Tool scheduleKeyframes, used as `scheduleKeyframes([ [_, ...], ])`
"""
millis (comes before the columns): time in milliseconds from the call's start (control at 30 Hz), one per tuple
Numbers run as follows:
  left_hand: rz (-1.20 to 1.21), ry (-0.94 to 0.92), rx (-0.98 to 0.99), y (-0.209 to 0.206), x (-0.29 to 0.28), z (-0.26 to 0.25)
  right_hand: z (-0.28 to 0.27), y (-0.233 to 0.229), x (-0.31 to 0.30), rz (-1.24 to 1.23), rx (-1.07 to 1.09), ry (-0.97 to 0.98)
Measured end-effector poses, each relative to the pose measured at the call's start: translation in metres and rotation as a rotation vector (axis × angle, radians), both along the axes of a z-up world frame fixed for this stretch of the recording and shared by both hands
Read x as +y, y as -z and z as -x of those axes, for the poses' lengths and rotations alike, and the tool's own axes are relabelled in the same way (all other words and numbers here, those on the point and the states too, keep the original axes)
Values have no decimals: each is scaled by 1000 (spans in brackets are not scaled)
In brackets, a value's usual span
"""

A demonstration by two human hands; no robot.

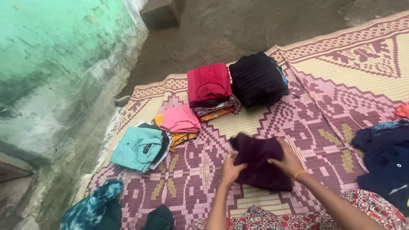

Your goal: The person sits on a patterned mat and folds several garments one by one, including a blue floral top, a black top, a maroon top, and two pairs of jeans. Each item is smoothed, folded into a compact rectangle, and placed into a growing stack.

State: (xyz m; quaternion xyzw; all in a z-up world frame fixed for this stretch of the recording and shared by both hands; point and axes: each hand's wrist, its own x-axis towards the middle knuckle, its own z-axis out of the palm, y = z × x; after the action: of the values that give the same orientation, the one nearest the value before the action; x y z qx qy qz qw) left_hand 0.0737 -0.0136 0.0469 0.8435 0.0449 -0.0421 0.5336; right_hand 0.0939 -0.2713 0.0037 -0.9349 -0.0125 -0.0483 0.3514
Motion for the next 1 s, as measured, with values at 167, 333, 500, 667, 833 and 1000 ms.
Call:
scheduleKeyframes([
  [167, -67, 241, 64, -81, -7, -16, -54, -65, -9, -7, -48, -129],
  [333, -9, 370, -162, -108, 4, -50, -64, -96, -20, -314, 216, -322],
  [500, 60, 238, -608, -109, 15, -123, -97, -131, -13, -698, 24, -285],
  [667, 735, -135, -223, -77, -9, -189, -187, -198, -17, -593, -118, -421],
  [833, 677, 54, -242, -67, -55, -280, -295, -247, -36, -673, -92, -403],
  [1000, 471, -176, -489, -100, -108, -411, -424, -226, -72, -517, -151, -136],
])
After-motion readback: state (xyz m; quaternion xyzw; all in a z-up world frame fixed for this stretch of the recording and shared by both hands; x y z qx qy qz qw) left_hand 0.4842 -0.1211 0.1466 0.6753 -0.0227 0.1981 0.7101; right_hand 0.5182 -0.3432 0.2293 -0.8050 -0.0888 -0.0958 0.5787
